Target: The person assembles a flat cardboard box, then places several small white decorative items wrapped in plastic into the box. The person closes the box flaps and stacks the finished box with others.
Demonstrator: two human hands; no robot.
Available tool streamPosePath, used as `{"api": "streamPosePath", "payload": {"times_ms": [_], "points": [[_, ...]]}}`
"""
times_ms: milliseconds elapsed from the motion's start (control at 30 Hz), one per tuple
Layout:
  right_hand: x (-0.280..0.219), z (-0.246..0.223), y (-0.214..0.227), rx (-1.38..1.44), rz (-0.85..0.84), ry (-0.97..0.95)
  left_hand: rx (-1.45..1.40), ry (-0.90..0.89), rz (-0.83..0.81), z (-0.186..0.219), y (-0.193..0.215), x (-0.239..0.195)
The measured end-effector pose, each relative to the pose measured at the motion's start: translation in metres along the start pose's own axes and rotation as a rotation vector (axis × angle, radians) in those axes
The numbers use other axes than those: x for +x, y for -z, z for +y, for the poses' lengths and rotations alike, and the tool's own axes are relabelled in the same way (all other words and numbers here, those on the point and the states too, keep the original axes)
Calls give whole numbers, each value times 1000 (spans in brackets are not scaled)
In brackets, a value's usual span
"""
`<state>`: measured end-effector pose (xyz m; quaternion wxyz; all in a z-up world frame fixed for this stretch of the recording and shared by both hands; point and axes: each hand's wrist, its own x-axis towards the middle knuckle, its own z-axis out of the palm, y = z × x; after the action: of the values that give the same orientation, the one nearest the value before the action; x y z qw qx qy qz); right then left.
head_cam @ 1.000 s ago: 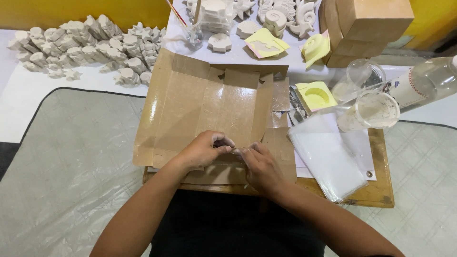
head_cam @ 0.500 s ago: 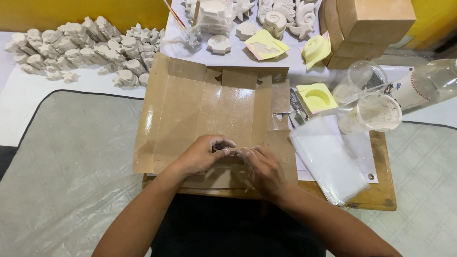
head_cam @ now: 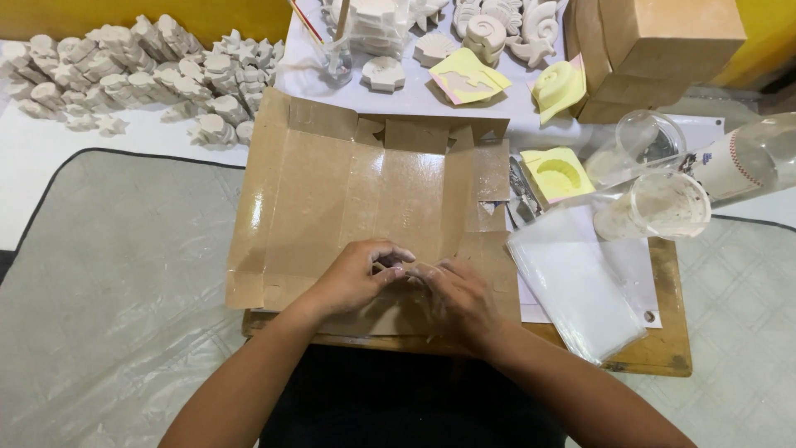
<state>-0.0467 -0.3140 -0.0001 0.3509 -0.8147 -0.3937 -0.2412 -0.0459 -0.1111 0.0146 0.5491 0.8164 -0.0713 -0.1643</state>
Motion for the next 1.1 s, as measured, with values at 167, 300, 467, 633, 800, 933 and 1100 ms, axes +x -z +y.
{"api": "streamPosePath", "payload": {"times_ms": [167,300,467,633,800,933,1100], "points": [[-6,1,-1,-3,-13,113,24,-39,-5,4,-3,-1],[-18,10,-4,-1,-86,111,62,-63,-42,18,-1,-5],[-15,12,6,66,-167,50,76,-35,-87,15,-7,-8],[5,67,18,391,-134,-186,174,-112,-142,32,-5,-14],[57,128,16,144,-97,-744,458,27,-190,69,20,-4],[74,170,-16,25,-150,-872,527,-83,-6,28,27,73],[84,185,-32,23,-233,-887,900,-286,381,-9,41,154]]}}
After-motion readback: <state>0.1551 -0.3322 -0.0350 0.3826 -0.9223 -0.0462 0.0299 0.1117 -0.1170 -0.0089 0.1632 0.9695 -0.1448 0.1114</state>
